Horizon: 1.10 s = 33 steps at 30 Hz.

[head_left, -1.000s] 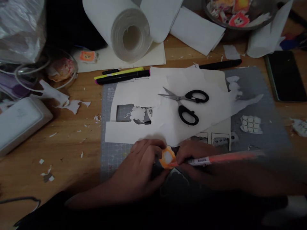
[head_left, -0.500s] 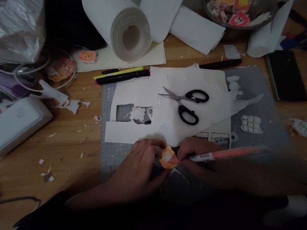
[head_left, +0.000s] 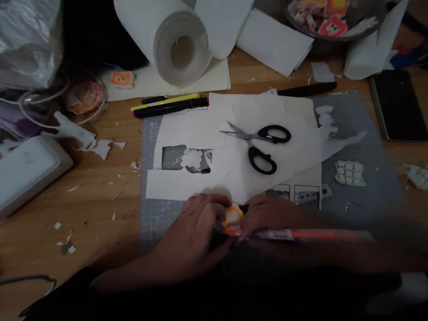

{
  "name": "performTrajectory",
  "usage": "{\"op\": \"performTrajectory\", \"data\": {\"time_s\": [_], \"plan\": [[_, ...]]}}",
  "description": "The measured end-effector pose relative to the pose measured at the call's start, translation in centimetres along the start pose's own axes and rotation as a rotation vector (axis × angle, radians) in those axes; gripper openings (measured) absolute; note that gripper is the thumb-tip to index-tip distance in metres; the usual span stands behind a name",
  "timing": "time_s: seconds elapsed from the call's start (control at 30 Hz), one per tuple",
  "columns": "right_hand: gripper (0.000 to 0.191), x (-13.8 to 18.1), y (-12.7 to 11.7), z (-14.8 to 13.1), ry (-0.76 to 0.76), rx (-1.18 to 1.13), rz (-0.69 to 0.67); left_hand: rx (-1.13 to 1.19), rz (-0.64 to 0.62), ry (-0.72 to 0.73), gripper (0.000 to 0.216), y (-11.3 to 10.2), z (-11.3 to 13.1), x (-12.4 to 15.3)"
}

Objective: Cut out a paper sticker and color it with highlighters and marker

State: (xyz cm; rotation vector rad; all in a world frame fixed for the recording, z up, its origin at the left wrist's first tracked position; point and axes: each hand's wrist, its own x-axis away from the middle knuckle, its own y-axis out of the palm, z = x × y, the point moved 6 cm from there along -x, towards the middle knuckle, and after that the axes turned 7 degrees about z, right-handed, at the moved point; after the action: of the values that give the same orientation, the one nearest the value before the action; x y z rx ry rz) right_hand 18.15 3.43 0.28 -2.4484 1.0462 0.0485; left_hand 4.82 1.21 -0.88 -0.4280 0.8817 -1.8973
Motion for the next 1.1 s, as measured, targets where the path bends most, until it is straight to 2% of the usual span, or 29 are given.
{"op": "performTrajectory", "data": {"time_s": [0.1, 0.13, 0.27, 0.4, 0.57, 0.73, 0.8, 0.93, 1.1], "plan": [[0.010, 0.2, -0.8, 0.5, 0.104, 0.007, 0.141, 0.006, 0.007, 0.002, 0.025, 0.1, 0.1, -0.1], [0.010, 0.2, -0.8, 0.5, 0.109, 0.017, 0.147, 0.006, 0.008, 0.004, 0.025, 0.1, 0.1, -0.1], [0.006, 0.0, 0.2, 0.4, 0.010, 0.042, 0.018, -0.009, 0.016, 0.008, 0.025, 0.0, 0.1, 0.0], [0.008, 0.0, 0.4, 0.2, -0.076, 0.071, -0.007, -0.009, 0.010, 0.001, 0.024, 0.0, 0.0, 0.1], [0.010, 0.1, -0.5, 0.5, 0.079, 0.054, 0.115, 0.000, 0.021, 0.007, 0.024, -0.1, 0.1, 0.0], [0.008, -0.3, -0.1, -0.3, 0.000, 0.027, -0.007, -0.006, 0.020, 0.013, 0.025, -0.1, 0.1, -0.1], [0.006, -0.3, -0.6, -0.1, 0.073, 0.017, 0.029, -0.006, 0.011, 0.007, 0.025, -0.1, 0.1, -0.1], [0.006, 0.0, -1.6, 0.8, 0.333, -0.042, 0.138, 0.005, 0.007, -0.003, 0.026, -0.1, 0.1, 0.0], [0.005, 0.0, -1.5, 0.7, 0.313, -0.055, 0.128, 0.013, -0.020, 0.032, 0.030, -0.3, 0.2, 0.0]]}}
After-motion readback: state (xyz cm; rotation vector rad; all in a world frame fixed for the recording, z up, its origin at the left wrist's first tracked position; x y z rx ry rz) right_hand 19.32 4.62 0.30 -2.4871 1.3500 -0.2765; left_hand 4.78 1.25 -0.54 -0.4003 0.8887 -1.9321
